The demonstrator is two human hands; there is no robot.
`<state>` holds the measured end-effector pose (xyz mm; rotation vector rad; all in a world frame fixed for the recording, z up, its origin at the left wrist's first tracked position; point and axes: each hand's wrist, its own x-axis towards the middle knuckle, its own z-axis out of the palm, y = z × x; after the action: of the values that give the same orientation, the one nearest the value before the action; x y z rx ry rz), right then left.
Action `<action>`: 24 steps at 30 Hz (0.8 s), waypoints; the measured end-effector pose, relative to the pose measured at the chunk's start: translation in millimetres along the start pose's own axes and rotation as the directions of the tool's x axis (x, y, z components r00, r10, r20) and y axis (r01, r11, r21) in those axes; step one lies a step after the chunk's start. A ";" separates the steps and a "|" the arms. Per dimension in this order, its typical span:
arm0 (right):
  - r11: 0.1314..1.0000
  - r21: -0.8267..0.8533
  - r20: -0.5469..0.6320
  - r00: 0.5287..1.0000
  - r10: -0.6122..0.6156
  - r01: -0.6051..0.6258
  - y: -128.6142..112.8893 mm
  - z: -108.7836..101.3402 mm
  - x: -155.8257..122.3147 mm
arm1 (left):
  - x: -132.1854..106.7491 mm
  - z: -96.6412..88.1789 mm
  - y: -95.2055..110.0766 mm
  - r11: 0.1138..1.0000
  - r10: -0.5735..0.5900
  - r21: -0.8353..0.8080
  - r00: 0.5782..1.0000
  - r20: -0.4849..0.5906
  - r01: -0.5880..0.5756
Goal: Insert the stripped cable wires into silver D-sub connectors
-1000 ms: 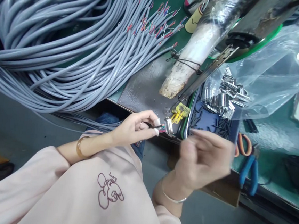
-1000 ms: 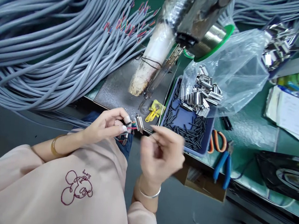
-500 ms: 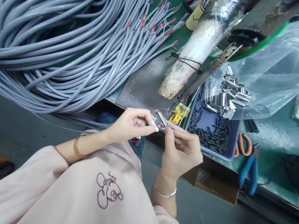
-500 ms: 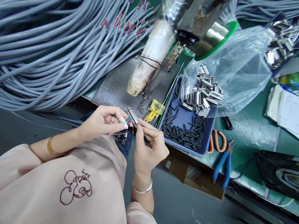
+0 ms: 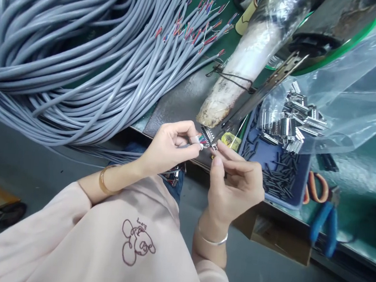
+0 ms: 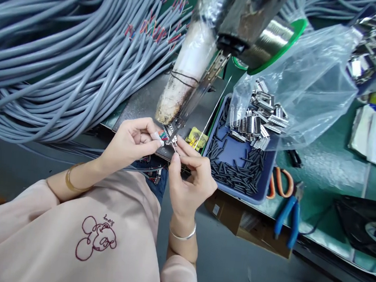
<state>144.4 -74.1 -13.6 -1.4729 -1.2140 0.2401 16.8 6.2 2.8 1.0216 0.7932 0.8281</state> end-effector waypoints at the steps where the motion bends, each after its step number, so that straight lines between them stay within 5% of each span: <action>1: 1.000 -0.004 0.001 1.000 -0.002 0.002 -0.2 0.3 1.0 | 0.3 0.3 0.6 1.000 0.001 -0.004 1.000 -0.001 -0.001; 10: 0.993 -0.093 -0.014 0.997 -0.072 0.070 -4.9 1.2 6.4 | -2.8 1.5 6.4 1.000 -0.020 -0.020 1.000 -0.017 0.020; 19: 0.888 -0.330 0.054 0.945 -0.321 0.321 -9.8 -1.8 10.2 | 0.4 0.4 8.0 0.996 -0.023 -0.091 1.000 0.021 0.025; 22: 0.917 -0.317 0.025 0.969 -0.247 0.242 -7.9 -4.3 7.0 | 1.2 -1.8 7.5 0.996 -0.045 -0.071 0.997 0.057 0.049; 24: 0.939 -0.288 -0.119 0.966 -0.231 0.189 -5.8 -5.6 6.5 | 1.0 -3.1 6.8 0.996 -0.069 -0.050 0.995 0.068 0.072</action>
<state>148.2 -73.6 -4.0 -1.5509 -1.3072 -0.1904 13.2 10.3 8.0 0.9642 0.7437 0.7476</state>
